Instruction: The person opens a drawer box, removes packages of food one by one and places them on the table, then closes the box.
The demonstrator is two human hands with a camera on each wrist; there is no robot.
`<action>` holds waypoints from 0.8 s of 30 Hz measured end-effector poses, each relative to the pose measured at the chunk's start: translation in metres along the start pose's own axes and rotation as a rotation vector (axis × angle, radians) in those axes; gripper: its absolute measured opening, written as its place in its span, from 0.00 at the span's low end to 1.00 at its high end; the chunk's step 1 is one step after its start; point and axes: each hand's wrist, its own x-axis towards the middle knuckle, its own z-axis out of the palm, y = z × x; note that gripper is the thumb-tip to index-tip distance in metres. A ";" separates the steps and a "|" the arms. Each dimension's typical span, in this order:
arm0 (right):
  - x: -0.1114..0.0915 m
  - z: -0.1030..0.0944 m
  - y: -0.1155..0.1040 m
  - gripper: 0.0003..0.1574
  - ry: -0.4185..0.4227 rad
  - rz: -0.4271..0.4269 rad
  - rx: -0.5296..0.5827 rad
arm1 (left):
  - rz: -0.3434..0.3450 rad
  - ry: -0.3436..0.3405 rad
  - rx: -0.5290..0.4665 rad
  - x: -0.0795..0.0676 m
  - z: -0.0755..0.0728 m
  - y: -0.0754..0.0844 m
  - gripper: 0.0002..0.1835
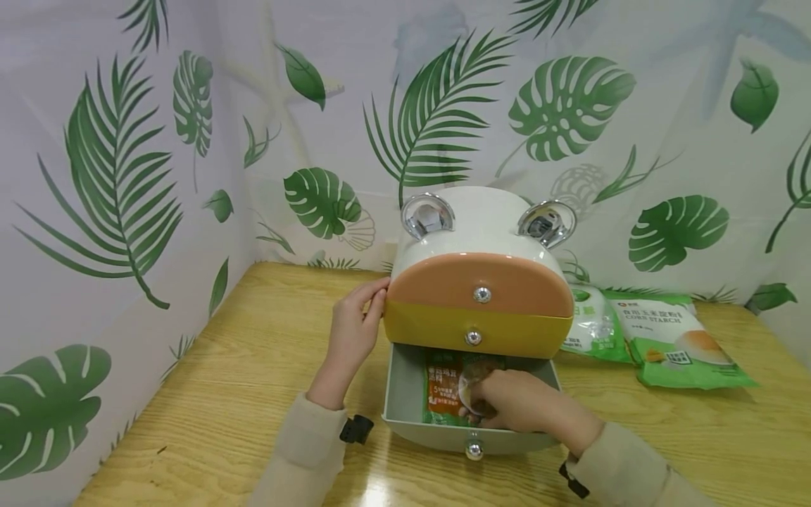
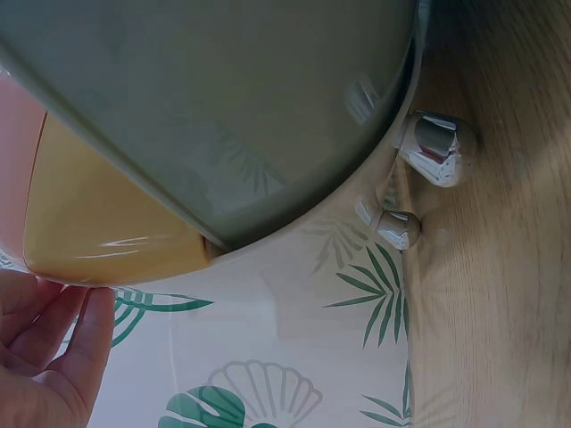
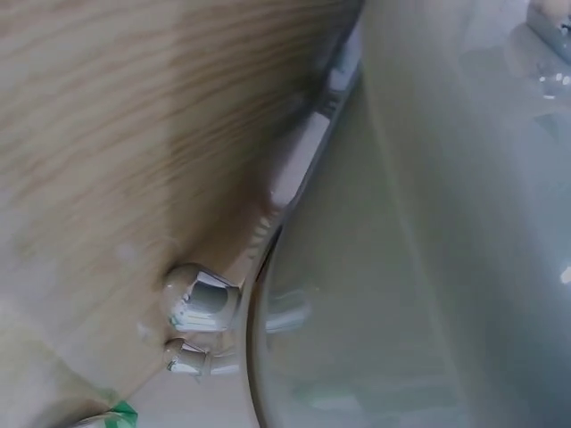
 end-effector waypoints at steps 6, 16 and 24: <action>-0.002 -0.005 0.001 0.04 0.031 -0.108 0.040 | -0.001 0.004 0.006 0.000 0.000 -0.001 0.12; -0.015 -0.017 -0.006 0.06 0.327 -0.079 -0.072 | -0.009 0.003 0.012 0.000 0.001 0.000 0.12; -0.027 -0.028 -0.014 0.09 0.591 -0.142 -0.171 | -0.015 0.003 0.011 0.001 0.000 0.001 0.12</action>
